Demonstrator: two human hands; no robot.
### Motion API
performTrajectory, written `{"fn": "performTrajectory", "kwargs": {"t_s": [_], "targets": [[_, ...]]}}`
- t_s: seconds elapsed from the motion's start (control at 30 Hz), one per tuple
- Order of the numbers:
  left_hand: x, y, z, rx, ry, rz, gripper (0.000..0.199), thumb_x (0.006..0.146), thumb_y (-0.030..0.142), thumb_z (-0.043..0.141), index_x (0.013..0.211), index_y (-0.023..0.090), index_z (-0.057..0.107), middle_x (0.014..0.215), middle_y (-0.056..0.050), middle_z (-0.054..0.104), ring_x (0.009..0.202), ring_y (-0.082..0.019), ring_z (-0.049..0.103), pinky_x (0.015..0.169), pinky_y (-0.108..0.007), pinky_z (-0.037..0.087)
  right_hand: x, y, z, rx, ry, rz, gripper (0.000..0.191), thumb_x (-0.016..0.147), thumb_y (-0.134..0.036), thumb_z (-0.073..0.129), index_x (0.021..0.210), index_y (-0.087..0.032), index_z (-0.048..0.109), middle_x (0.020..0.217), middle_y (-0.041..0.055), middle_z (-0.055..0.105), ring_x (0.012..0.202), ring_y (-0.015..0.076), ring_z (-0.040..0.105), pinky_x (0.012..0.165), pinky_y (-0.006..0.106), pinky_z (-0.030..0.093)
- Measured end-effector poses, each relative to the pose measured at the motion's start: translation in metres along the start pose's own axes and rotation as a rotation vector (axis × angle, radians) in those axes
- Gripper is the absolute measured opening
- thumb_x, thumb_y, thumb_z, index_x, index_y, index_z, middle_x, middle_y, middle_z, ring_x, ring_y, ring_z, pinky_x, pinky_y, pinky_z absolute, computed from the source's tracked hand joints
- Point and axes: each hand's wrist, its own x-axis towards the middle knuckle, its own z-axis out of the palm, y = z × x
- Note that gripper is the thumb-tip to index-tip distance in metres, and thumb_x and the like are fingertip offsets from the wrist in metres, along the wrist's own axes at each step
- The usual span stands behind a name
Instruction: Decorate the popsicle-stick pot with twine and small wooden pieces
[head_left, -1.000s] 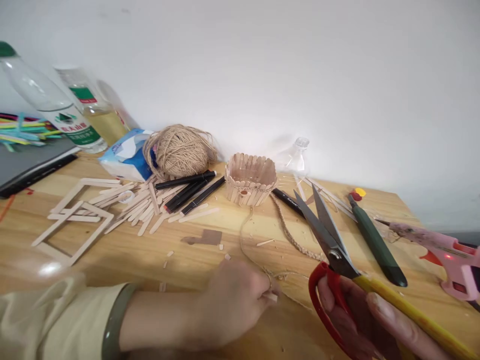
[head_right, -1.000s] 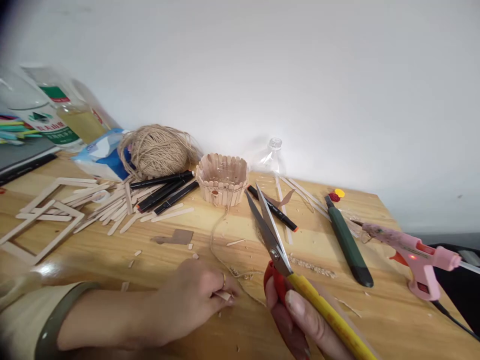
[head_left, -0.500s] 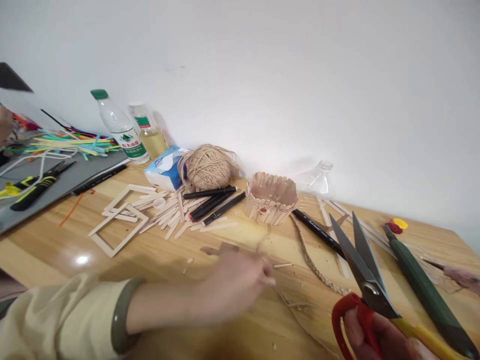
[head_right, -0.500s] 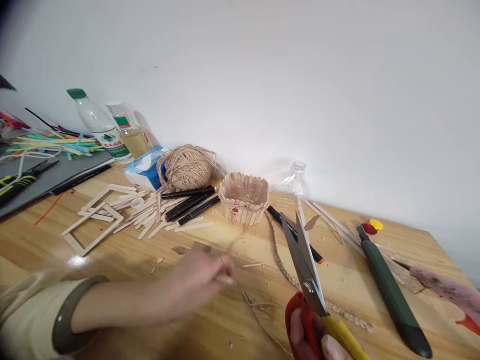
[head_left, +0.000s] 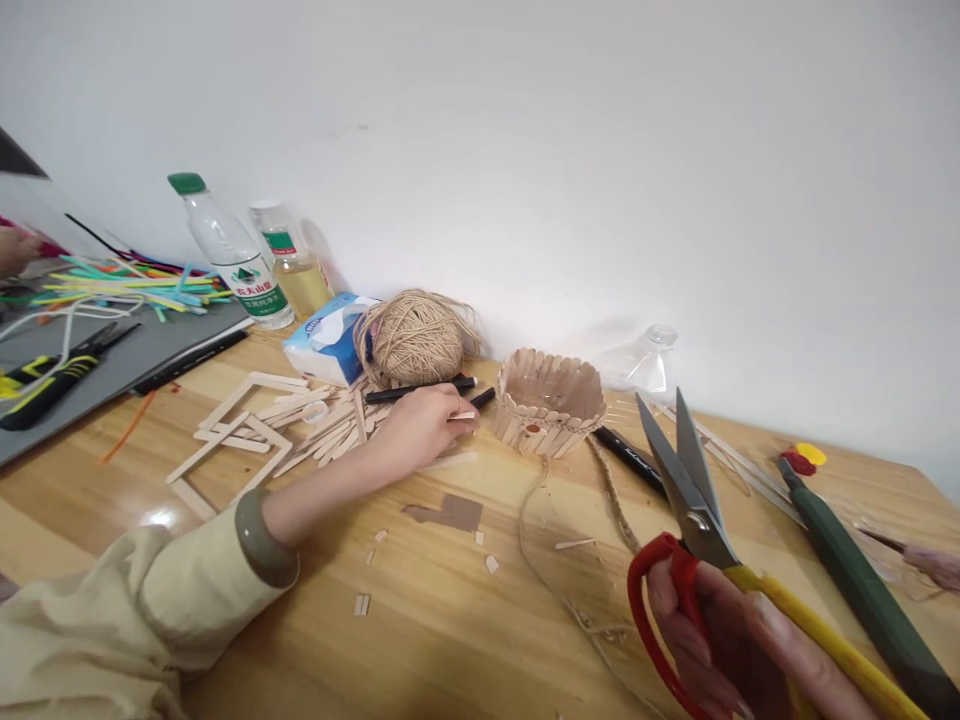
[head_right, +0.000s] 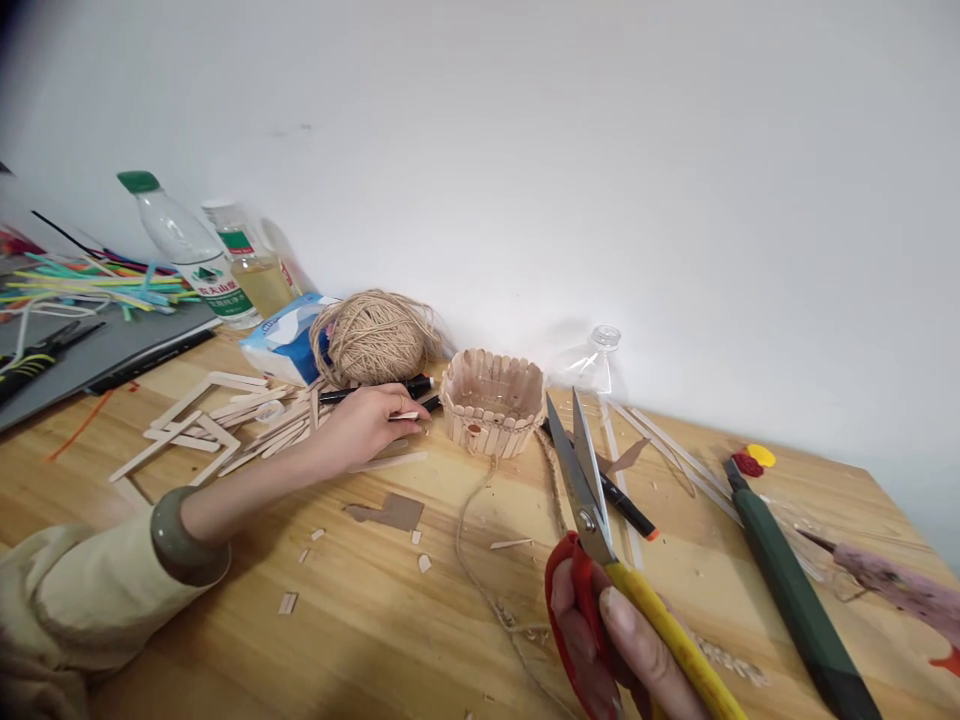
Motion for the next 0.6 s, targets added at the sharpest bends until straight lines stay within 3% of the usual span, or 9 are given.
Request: {"fn": "performTrajectory", "kwargs": {"t_s": [0.17,0.33,0.47,0.6], "targets": [[-0.0014,0.0017,0.0057,0.177,-0.054,0.035,0.019,0.079,0.026,0.054,0.087,0.022,0.071,0.088,-0.003,0.064,0.077,-0.020,0.062,0.065,-0.026,0.042,0.0049,-0.0036,0.0011,0.027,-0.004,-0.017,0.051,0.090,-0.058,0.023,0.069,-0.022,0.054,0.061,0.0000,0.044,0.049,0.0135,0.033,0.050,0.026,0.040],[0.0024,-0.0022,0.0092,0.324,-0.031,-0.012,0.028,0.082,0.017,0.043,0.091,0.020,0.069,0.091,-0.006,0.061,0.072,-0.020,0.062,0.061,-0.028,0.042,0.0053,-0.0002,-0.0011,0.031,-0.001,-0.017,0.052,0.092,-0.054,0.020,0.069,-0.022,0.054,0.062,0.0011,0.044,0.050,0.0145,0.032,0.051,0.026,0.041],[0.0047,-0.0035,0.0081,0.343,-0.050,0.012,0.027,0.084,0.025,0.044,0.097,0.023,0.068,0.090,-0.005,0.061,0.074,-0.020,0.062,0.061,-0.028,0.042,0.0067,0.0004,-0.0030,0.051,0.006,0.010,0.051,0.091,-0.055,0.022,0.070,-0.023,0.055,0.065,0.0011,0.042,0.052,0.0149,0.034,0.053,0.027,0.042],[0.0060,-0.0026,0.0063,0.316,-0.068,0.037,0.025,0.083,0.026,0.045,0.088,0.023,0.069,0.087,-0.004,0.062,0.076,-0.020,0.062,0.062,-0.027,0.041,0.0079,0.0008,-0.0030,0.042,0.014,-0.016,0.050,0.091,-0.054,0.024,0.069,-0.022,0.056,0.065,0.0011,0.043,0.052,0.0145,0.034,0.054,0.027,0.042]]}}
